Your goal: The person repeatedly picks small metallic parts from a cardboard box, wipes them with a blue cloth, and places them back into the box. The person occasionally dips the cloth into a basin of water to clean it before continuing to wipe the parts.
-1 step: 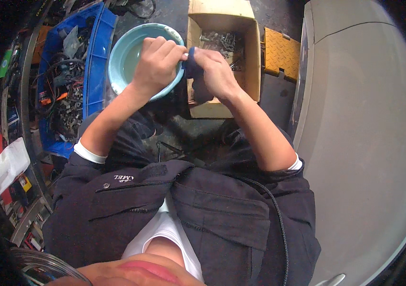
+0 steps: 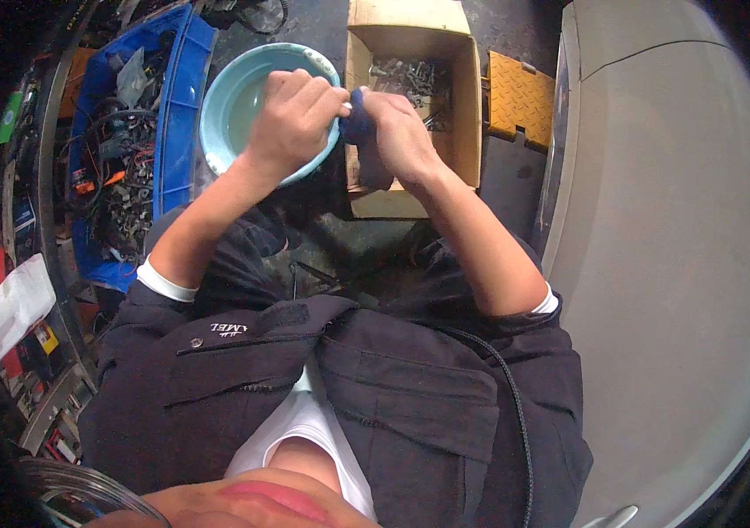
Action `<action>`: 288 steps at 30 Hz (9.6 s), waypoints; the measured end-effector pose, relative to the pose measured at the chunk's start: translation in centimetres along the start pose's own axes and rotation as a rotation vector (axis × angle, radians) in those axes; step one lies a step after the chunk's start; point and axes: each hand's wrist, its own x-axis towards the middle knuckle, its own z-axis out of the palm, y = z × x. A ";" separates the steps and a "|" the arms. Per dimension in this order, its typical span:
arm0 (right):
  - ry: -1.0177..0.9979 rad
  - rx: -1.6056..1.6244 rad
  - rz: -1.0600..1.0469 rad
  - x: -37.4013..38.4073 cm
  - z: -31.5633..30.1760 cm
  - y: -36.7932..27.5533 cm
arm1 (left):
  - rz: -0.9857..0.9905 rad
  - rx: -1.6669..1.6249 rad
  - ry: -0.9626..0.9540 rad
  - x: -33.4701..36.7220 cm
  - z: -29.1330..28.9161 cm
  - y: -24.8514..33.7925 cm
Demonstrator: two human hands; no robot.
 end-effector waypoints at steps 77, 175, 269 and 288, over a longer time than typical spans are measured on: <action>0.264 -0.517 -1.004 -1.6 0.3 -1.3 | -0.373 -0.549 0.084 -0.1 -1.0 0.0; 0.047 -0.461 -0.808 0.2 -2.0 -1.0 | -0.571 -0.645 -0.032 -0.4 -0.6 -1.0; -0.200 -0.701 -0.753 -0.3 -1.3 -0.2 | -1.078 -1.489 -0.219 -0.8 -0.9 -1.8; -0.203 -0.193 -0.534 0.6 -2.6 0.1 | -0.903 -2.008 -0.093 -1.0 0.3 -1.0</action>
